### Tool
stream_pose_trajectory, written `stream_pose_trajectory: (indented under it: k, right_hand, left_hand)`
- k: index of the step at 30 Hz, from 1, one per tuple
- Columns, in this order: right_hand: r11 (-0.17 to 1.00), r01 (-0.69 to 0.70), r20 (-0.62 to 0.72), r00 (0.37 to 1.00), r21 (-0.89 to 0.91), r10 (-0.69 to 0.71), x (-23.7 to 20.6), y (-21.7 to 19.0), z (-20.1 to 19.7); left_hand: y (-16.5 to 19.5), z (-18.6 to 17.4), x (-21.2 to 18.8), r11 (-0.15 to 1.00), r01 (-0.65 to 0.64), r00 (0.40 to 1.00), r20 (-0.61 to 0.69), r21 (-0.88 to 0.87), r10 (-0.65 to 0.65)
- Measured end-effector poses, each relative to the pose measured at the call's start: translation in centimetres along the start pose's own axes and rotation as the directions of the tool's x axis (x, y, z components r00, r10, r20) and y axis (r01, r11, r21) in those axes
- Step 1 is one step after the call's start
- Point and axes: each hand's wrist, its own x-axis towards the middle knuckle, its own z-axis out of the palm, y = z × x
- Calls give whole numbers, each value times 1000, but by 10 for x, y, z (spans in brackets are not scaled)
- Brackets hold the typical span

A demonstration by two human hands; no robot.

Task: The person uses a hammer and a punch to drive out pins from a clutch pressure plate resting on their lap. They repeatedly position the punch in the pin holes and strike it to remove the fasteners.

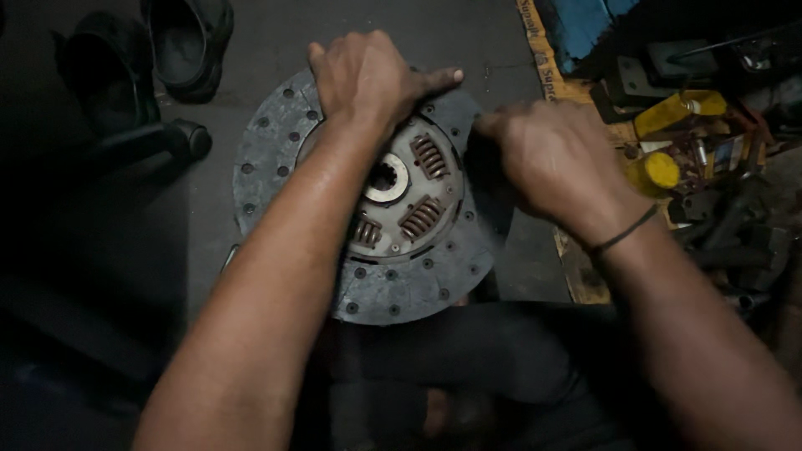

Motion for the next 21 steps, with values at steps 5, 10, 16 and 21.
stream_pose_trajectory:
  k: [5,10,16,21]
  right_hand:
    - [984,-94,274,952,-154,134,12,-1,-11]
    - [987,52,125,992,-150,-34,15,3,-16]
    - [988,-51,180,981,-144,77,6,12,-1]
    - [995,18,61,998,-94,-13,2,15,2]
  left_hand:
    - [-1,4,3,1000,0,1000,31,30,-1]
    - [1,6,3,999,-13,999,-34,30,14]
    - [-1,4,1,1000,11,999,35,25,-12]
    - [0,4,1,999,-26,999,-20,26,27]
